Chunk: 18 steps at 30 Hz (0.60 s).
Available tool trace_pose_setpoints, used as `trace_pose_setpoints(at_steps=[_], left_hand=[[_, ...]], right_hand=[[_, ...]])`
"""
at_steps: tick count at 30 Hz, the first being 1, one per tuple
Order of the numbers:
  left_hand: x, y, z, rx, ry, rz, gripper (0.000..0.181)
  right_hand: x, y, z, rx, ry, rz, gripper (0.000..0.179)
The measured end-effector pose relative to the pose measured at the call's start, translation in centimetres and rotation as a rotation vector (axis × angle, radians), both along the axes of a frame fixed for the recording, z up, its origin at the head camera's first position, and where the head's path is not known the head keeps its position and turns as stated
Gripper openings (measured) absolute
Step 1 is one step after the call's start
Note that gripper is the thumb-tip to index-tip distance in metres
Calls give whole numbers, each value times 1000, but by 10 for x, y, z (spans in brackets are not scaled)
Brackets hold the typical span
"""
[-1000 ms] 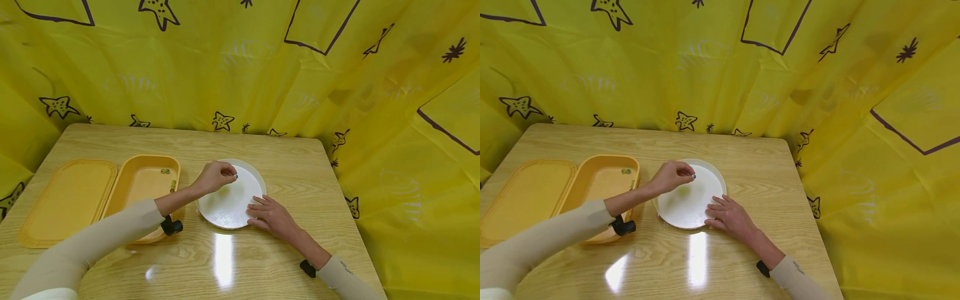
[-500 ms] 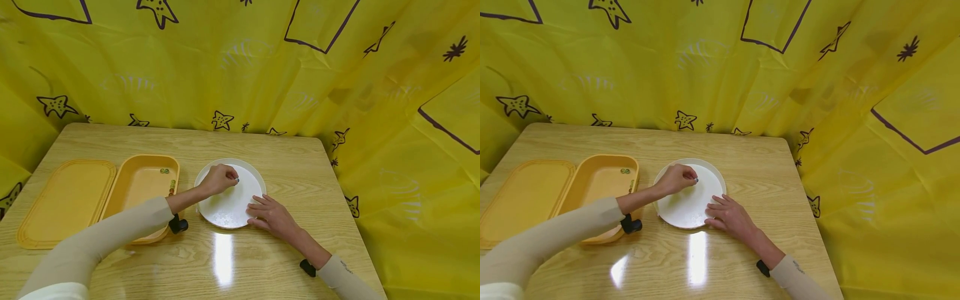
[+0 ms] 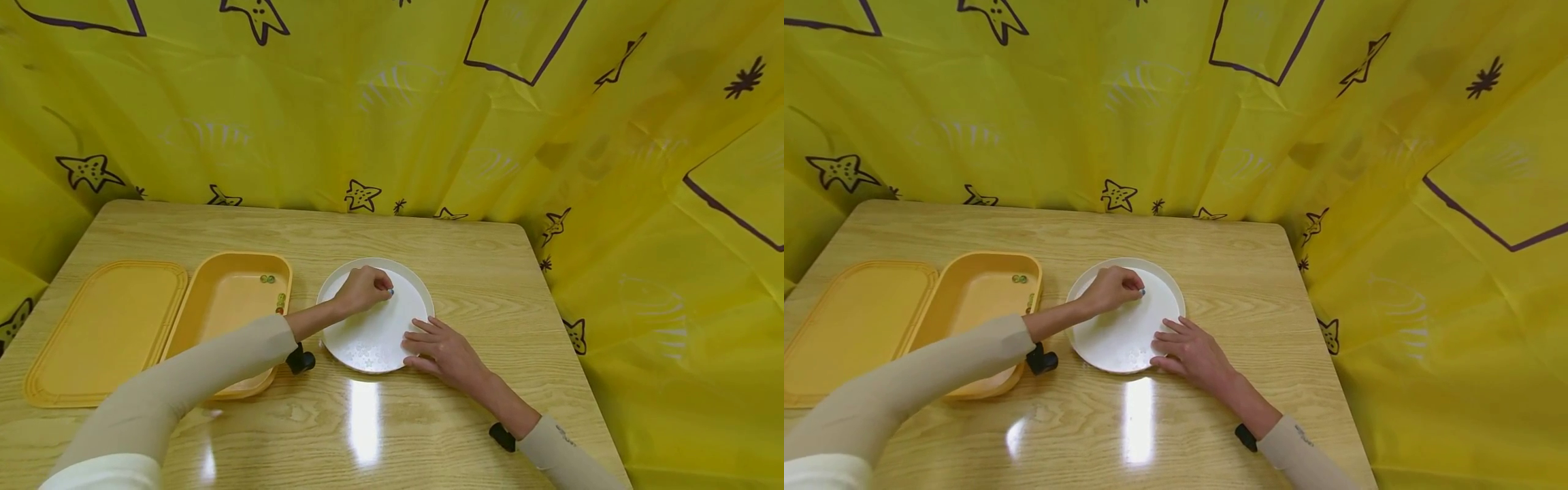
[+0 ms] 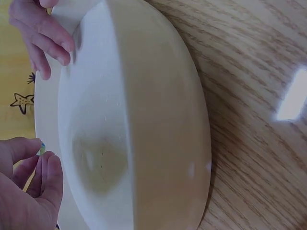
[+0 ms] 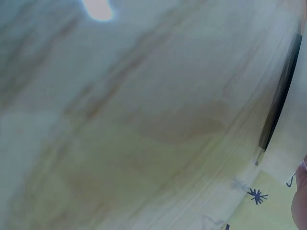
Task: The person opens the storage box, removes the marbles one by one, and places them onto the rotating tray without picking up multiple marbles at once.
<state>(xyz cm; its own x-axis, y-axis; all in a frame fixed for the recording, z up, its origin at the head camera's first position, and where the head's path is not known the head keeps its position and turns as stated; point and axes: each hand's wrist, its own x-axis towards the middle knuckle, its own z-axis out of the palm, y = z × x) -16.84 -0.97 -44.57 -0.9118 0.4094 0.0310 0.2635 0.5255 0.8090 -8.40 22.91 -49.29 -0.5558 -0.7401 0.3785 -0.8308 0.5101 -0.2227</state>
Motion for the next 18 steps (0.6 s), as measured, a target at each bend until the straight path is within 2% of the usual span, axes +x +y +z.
trace_pose_setpoints(at_steps=[18], left_hand=[[-7,10,-13,-65,14,-34,7]], right_hand=[[1,-1,4,-16,-19,2,47]])
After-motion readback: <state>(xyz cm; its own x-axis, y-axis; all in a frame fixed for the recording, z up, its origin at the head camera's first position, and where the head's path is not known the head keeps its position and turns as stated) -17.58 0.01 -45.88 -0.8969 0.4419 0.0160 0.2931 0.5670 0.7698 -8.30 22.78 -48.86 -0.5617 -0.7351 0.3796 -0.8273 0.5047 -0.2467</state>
